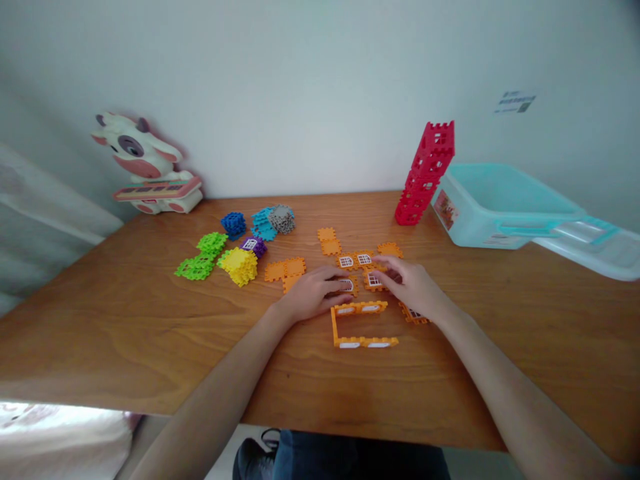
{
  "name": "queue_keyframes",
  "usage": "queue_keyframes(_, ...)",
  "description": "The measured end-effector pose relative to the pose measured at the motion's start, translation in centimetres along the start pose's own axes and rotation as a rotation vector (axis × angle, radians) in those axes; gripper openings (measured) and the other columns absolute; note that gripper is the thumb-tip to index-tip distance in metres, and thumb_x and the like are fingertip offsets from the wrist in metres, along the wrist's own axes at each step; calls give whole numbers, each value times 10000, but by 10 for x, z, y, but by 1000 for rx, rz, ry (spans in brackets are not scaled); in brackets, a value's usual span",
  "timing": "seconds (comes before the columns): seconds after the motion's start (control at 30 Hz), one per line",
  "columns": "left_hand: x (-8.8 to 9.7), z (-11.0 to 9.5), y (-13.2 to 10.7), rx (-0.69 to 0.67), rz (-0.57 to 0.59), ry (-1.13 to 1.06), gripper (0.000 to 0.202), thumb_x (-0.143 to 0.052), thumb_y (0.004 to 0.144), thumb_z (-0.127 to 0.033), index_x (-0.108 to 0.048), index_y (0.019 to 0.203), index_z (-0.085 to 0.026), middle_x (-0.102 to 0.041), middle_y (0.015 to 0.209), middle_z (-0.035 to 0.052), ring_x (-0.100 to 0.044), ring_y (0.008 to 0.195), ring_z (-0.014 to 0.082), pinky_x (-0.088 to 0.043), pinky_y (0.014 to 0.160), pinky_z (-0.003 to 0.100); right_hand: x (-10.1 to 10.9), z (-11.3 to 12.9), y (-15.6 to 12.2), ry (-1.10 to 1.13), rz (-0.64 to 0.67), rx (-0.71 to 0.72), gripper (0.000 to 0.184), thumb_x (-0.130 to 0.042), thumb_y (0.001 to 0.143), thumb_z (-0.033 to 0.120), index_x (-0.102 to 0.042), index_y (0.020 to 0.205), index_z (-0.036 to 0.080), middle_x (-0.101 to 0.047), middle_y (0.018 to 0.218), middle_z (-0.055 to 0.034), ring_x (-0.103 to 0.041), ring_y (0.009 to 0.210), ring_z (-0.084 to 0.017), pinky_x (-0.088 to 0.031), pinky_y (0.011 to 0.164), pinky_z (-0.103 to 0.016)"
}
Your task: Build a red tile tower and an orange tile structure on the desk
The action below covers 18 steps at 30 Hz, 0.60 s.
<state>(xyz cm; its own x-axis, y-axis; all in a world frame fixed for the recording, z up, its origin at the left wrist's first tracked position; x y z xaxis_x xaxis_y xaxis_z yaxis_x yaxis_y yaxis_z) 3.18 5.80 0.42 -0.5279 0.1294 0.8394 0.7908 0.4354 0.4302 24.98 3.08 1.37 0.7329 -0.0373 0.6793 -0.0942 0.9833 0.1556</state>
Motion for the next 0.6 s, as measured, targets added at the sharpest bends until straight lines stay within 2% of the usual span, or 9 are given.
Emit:
queue_keyframes(0.1,0,1,0,-16,-3,17,287,-604,1001,-403,-767,1133,-208,-725,1256,104,-703,1129,229,-577,987,375,-5,-6,1,19,61,12,421,-676,911,495,-713,1266,272,-761,960,-63,-698,753,-225,-585,724,-395)
queue_keyframes(0.2,-1,1,0,-29,-9,32,297,-590,1008,-413,-771,1129,-213,-730,1251,101,-705,1125,226,-578,982,368,-7,-8,0,53,119,72,490,-781,827,491,-717,1264,276,-702,1120,-84,-684,798,-194,-603,749,-369)
queue_keyframes(0.27,-1,1,0,-36,-10,36,300,-580,1013,-413,-773,1130,-215,-729,1255,99,-707,1121,224,-579,977,363,-7,-6,-1,51,153,128,465,-778,839,485,-723,1259,295,-660,1203,-87,-676,811,-178,-608,776,-369)
queue_keyframes(0.4,0,0,0,-36,-6,37,300,-580,1013,-404,-775,1134,-212,-730,1252,105,-710,1111,229,-581,967,368,-8,0,-1,-5,154,218,253,-681,935,443,-779,1104,281,-641,1185,-83,-659,773,-160,-604,778,-380)
queue_keyframes(0.5,0,0,0,-34,-3,26,298,-591,1008,-402,-775,1137,-207,-731,1247,108,-708,1107,229,-580,965,367,-8,1,-1,-46,112,211,276,-673,946,427,-766,1150,265,-642,1184,-92,-665,780,-168,-608,776,-390)
queue_keyframes(0.6,0,1,0,-34,-8,20,299,-594,1006,-400,-773,1143,-203,-727,1255,106,-705,1112,231,-577,968,368,-10,2,-2,-64,152,245,352,-728,908,411,-742,1231,270,-644,1214,-97,-676,807,-179,-613,766,-385)
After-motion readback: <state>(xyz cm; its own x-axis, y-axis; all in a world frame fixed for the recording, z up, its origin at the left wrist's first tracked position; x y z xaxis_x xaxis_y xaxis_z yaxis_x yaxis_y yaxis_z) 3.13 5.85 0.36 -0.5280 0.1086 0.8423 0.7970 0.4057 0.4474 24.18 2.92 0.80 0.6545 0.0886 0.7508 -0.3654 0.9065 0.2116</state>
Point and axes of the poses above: each hand's wrist, its own y-axis towards the middle knuckle, its own x-axis out of the back of the hand, z = x × y, the point moved 5 cm from there along y, towards the middle knuckle
